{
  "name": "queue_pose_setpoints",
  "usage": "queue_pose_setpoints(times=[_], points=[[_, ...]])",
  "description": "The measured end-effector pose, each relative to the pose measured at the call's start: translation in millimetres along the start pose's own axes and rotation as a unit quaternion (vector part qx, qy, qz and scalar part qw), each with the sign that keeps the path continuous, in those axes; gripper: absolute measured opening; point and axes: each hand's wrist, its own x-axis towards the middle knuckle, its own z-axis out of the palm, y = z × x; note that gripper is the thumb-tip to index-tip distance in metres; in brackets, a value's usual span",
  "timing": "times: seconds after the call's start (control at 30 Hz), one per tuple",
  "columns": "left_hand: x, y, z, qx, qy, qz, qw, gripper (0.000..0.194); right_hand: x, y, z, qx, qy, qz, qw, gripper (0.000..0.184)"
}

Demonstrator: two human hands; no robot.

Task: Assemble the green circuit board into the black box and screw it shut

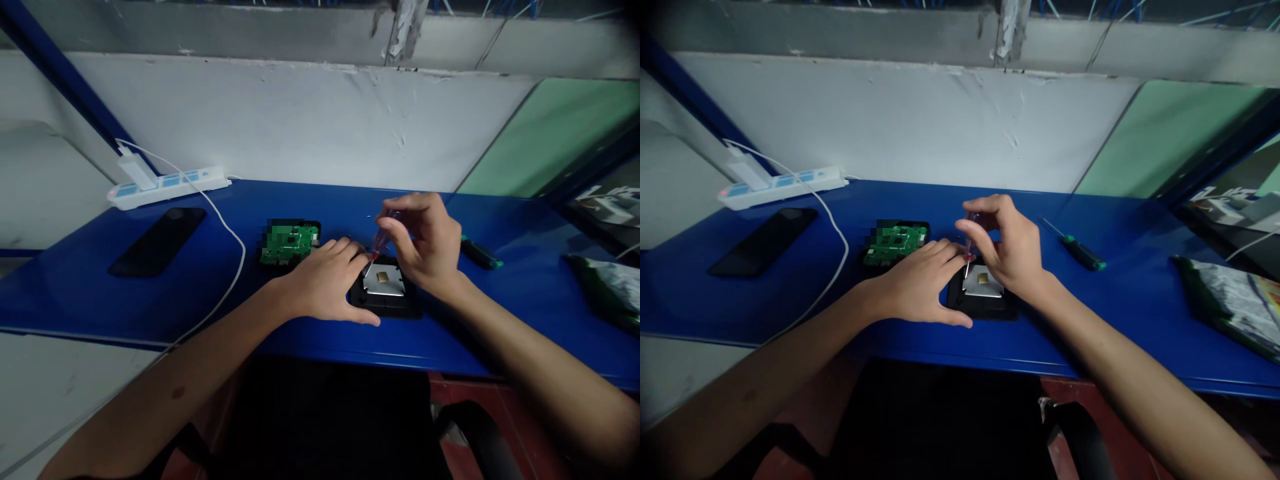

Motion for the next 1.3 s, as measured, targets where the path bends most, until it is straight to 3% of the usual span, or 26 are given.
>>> queue_pose_setpoints(times=[0.33,0.57,0.77,0.97,1.3], points=[[-0.3,-0.3,0.7,-0.027,0.001,0.003,1.0,0.097,3.9,-11.9,2.7,0.201,-0.014,0.114,0.973,0.012],[-0.4,0.5,2.7,-0.05,0.003,0.004,0.999,0.097,4.8,-16.1,-2.9,0.257,-0.04,0.162,0.952,0.015],[0.3,1.4,4.7,-0.062,-0.002,0.0,0.998,0.096,5.7,-18.1,-5.5,0.266,-0.05,0.171,0.947,0.013],[-0.2,-0.1,5.1,-0.064,-0.005,0.001,0.998,0.099,7.4,-22.4,-10.8,0.311,-0.109,0.197,0.923,0.015],[0.9,2.5,2.1,-0.068,-0.012,-0.007,0.998,0.094,2.7,-15.5,-6.4,0.305,-0.044,0.132,0.942,0.014]])
